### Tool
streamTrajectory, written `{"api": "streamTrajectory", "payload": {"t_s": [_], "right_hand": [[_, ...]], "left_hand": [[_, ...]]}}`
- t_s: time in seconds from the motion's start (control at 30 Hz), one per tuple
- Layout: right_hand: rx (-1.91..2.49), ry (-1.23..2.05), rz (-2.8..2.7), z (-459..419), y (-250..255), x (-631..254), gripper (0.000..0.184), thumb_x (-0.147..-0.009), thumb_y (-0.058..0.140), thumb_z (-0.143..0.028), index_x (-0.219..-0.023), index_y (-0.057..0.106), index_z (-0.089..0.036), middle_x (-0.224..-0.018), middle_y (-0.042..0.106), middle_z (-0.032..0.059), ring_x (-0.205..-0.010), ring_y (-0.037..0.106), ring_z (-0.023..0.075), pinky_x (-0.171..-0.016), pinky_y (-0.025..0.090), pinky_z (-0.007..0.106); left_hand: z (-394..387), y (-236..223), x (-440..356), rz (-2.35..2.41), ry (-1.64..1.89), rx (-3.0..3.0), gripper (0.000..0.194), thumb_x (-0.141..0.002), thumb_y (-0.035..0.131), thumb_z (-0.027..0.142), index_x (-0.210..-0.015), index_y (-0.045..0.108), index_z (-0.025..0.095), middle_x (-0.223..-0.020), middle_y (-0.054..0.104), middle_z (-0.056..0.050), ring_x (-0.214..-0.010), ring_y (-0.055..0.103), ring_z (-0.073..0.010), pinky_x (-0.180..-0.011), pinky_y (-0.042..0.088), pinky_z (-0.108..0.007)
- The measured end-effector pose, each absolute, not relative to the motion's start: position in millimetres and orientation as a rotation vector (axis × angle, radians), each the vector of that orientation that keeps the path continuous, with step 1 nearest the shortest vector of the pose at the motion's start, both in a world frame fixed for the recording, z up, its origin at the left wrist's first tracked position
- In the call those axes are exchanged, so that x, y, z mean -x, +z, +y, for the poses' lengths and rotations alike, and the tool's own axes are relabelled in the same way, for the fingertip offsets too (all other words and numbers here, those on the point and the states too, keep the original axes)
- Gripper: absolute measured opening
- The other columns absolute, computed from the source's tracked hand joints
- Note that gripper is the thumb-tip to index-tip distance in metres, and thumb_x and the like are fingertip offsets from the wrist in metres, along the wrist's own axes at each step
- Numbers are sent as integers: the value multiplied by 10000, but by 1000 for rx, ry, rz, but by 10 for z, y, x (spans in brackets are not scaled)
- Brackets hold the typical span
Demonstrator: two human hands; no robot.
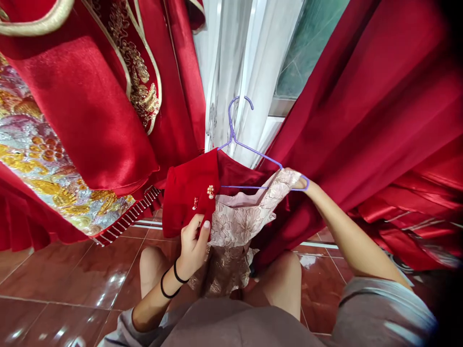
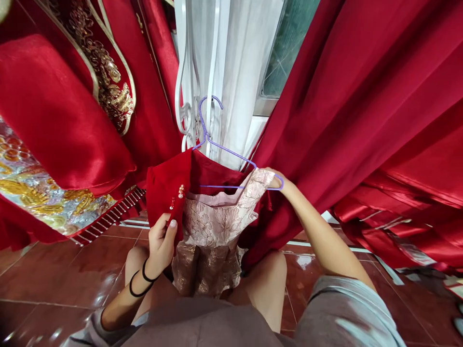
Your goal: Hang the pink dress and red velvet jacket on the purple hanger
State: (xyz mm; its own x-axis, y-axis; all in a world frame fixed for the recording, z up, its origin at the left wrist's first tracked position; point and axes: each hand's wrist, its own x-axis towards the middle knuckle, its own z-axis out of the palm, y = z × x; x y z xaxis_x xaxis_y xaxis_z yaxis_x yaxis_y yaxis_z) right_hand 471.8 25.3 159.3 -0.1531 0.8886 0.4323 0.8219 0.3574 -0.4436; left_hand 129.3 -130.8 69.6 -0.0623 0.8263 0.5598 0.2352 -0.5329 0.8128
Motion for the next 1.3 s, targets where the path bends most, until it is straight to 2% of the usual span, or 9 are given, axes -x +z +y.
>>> {"api": "streamTrajectory", "payload": {"t_s": [0.17,0.33,0.43,0.53,0.67,0.8,0.93,1.17,1.3], "right_hand": [[1265,-24,-1437,351,1729,-4909,102,-799,571,-155,-840,661,-128,-957,697,159,-895,626,171,-831,459,296],[1297,391,-1457,328,1598,-4851,125,-772,584,-213,-664,528,-185,-635,517,-39,-628,495,120,-728,461,283],[1325,514,-1651,180,1556,-4930,160,-742,646,-317,-696,577,-180,-640,526,-46,-626,492,124,-732,463,295],[1304,726,-1853,30,1582,-5084,334,-659,732,-404,-881,648,-169,-778,640,-19,-731,575,158,-765,486,314],[1543,474,-2045,-90,1748,-5228,224,-621,715,-268,-795,671,-132,-730,655,1,-698,573,169,-730,472,310],[1526,-262,-1730,-448,2075,-4977,189,-679,589,-146,-849,667,-127,-778,662,37,-701,569,170,-703,451,299],[1601,-583,-1549,-956,2002,-4406,244,-734,519,-118,-942,644,-149,-870,651,80,-798,592,224,-738,453,337],[1713,-115,-1621,-640,1074,-4702,112,-735,596,-186,-836,635,-156,-867,662,84,-819,589,225,-761,455,330],[1662,27,-1361,-741,1261,-4865,74,-720,561,-167,-740,628,-144,-652,612,7,-625,524,149,-626,393,267]], "left_hand": [[-1238,752,-1378,1128,1598,-1996,199,-933,492,283,-760,514,186,-613,432,42,-549,402,-97,-542,352,-216],[-1082,974,-1694,1026,1922,-2281,140,-877,571,298,-959,578,185,-819,592,-31,-771,552,-170,-742,452,-297],[-863,1150,-2101,954,1557,-2508,183,-899,549,294,-1027,593,171,-1007,652,-84,-956,599,-207,-875,468,-325],[-570,1238,-2494,1211,1105,-2617,447,-899,579,405,-1210,538,86,-1177,626,-170,-1093,591,-269,-945,457,-357],[-231,1183,-2718,1490,726,-2661,409,-888,606,447,-1139,570,126,-1122,637,-143,-1001,640,-265,-793,481,-315],[-32,1069,-2701,1560,739,-2612,357,-934,513,466,-1141,570,182,-1125,644,-117,-938,664,-246,-651,447,-290],[121,1021,-2637,1533,785,-2547,343,-907,560,479,-1129,612,223,-1065,695,-89,-947,663,-257,-667,428,-287],[275,965,-2440,1229,907,-2470,277,-877,598,465,-918,705,213,-909,729,-31,-896,656,-216,-751,418,-277],[228,953,-2450,1314,966,-2452,292,-935,494,404,-861,700,212,-891,729,-45,-893,659,-223,-720,407,-282]]}}
